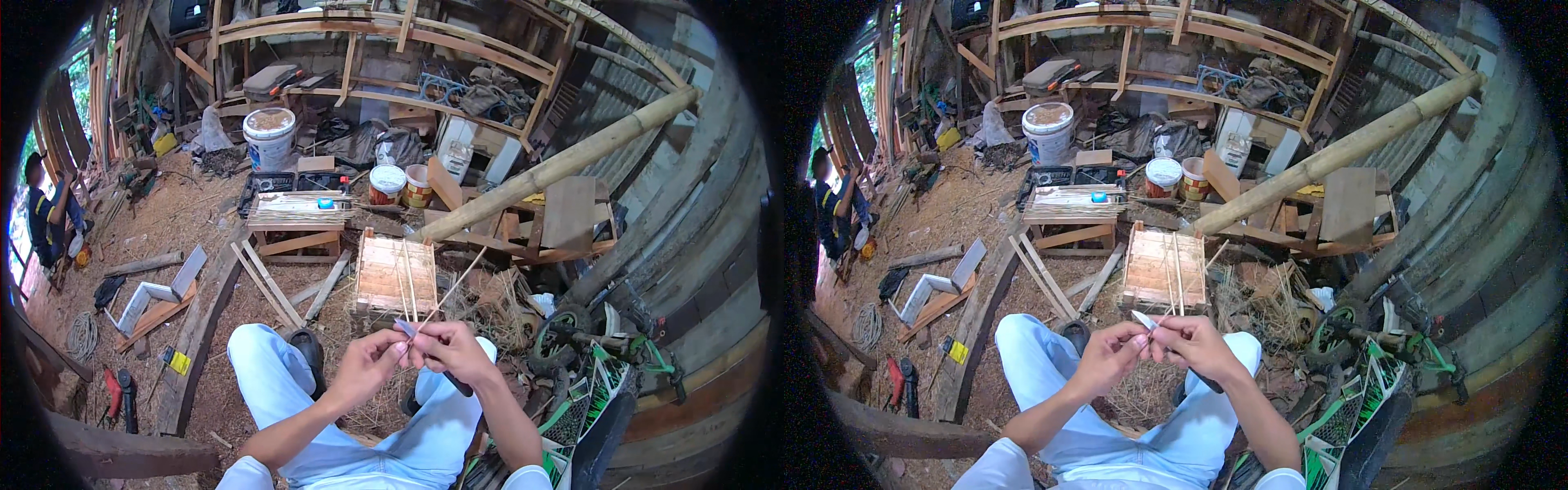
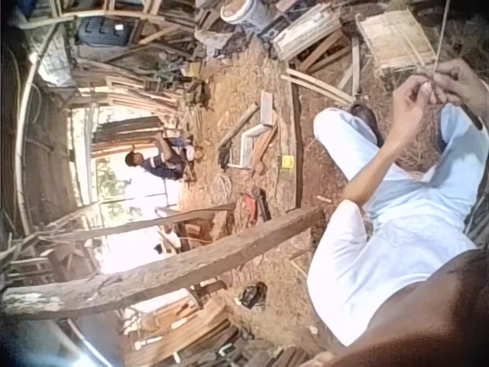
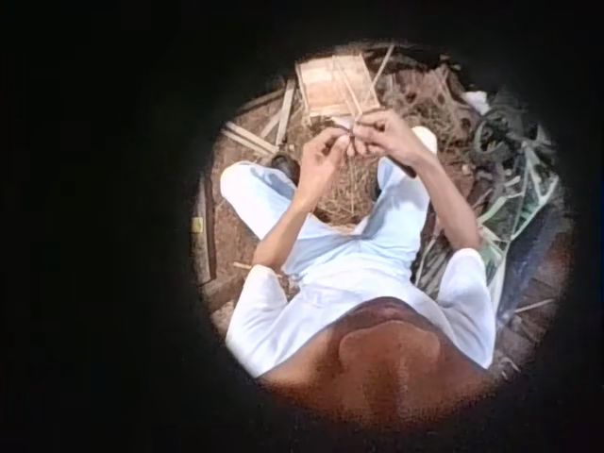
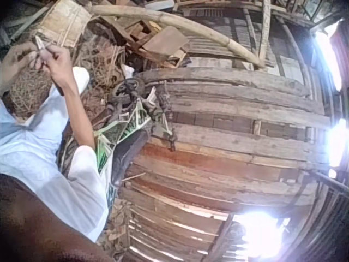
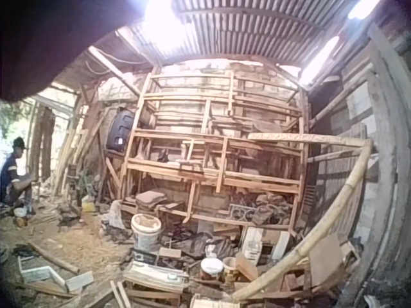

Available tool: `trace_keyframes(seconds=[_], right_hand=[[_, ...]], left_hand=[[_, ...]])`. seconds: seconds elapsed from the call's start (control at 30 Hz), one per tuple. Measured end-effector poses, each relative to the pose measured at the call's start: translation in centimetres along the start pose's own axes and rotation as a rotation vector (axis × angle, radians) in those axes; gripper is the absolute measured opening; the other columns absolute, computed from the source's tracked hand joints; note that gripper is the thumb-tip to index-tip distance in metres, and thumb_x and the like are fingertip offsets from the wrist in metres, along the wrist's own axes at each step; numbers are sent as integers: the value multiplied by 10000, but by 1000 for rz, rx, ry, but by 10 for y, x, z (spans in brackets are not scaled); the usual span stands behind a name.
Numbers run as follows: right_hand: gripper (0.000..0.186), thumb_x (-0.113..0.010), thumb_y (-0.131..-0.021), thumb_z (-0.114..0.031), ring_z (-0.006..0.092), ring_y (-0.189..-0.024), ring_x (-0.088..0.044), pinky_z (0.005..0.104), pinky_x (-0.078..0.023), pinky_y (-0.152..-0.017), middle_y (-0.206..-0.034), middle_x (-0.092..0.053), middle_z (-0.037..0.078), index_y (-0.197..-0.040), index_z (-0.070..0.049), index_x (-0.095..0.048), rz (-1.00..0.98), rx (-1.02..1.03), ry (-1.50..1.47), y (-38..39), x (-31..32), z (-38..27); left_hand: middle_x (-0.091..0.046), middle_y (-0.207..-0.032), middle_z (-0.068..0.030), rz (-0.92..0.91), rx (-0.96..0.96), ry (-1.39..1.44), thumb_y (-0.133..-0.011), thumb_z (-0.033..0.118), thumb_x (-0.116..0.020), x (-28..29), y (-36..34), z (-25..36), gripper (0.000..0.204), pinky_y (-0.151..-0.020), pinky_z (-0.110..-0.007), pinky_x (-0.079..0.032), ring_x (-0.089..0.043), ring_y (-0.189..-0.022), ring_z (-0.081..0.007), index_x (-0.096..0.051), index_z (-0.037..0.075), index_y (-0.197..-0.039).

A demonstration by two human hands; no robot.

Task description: Trimming and preparing thin strips of bamboo using a small knife in a workshop.

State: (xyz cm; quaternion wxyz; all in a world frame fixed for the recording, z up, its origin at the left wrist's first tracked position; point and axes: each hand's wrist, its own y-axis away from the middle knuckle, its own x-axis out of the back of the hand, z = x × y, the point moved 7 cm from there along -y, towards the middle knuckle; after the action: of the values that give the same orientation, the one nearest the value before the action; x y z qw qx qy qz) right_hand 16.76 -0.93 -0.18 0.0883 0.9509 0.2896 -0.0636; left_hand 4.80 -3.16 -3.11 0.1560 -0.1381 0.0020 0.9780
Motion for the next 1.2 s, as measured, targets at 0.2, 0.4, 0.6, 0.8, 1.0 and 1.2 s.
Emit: trace_keyframes(seconds=[0.2, 0.4, 0.6, 0.8, 1.0, 1.2], right_hand=[[287, -576, -933, -189, 18, -539, -391, 184, -275, -464, -663, -535, -29, -1094, 41, -637, 48, -6, 20, 6, 22, -11], [267, -558, -941, -179, 12, -502, -358, 171, -248, -436, -649, -510, -41, -1065, 43, -641, 155, -13, 53, 8, 39, -16], [212, -548, -936, -166, -1, -461, -339, 163, -226, -397, -614, -461, -63, -1021, 5, -640, 401, 163, 32, 7, 96, -37], [263, -549, -947, -242, -4, -456, -324, 155, -217, -390, -643, -481, -64, -1062, -19, -628, 515, 205, 33, 22, 135, -58], [340, -544, -949, -203, 12, -481, -340, 168, -239, -425, -647, -519, -27, -1234, -20, -563, 127, -25, 56, 3, 25, -11], [299, -546, -949, -198, 7, -495, -356, 166, -255, -434, -656, -516, -35, -1136, 26, -610, 107, -53, 62, 0, 23, -8]], left_hand=[[-519, -731, 49, -37, 88, 1, -966, 189, -511, -2, 9, 1, 248, -469, -171, -291, -378, -550, -7, -621, 48, -1138], [-500, -717, 52, -46, 123, 20, -970, 193, -505, -5, 12, 0, 254, -479, -169, -287, -374, -553, -8, -622, 56, -1148], [-504, -713, 46, -48, 144, -56, -971, 190, -501, 2, 21, -4, 256, -489, -167, -304, -392, -569, -13, -620, 38, -1140], [-507, -708, 40, 18, 196, -23, -967, 180, -508, 25, 24, -14, 247, -476, -171, -310, -388, -550, -17, -616, 33, -1134], [-497, -744, 33, -29, 206, 192, -956, 132, -503, 8, 3, -8, 223, -445, -168, -252, -341, -527, -14, -602, 13, -1117], [-486, -735, 32, -96, 223, 170, -958, 126, -488, -4, 5, 2, 225, -447, -166, -245, -327, -508, -14, -596, 12, -1119]])
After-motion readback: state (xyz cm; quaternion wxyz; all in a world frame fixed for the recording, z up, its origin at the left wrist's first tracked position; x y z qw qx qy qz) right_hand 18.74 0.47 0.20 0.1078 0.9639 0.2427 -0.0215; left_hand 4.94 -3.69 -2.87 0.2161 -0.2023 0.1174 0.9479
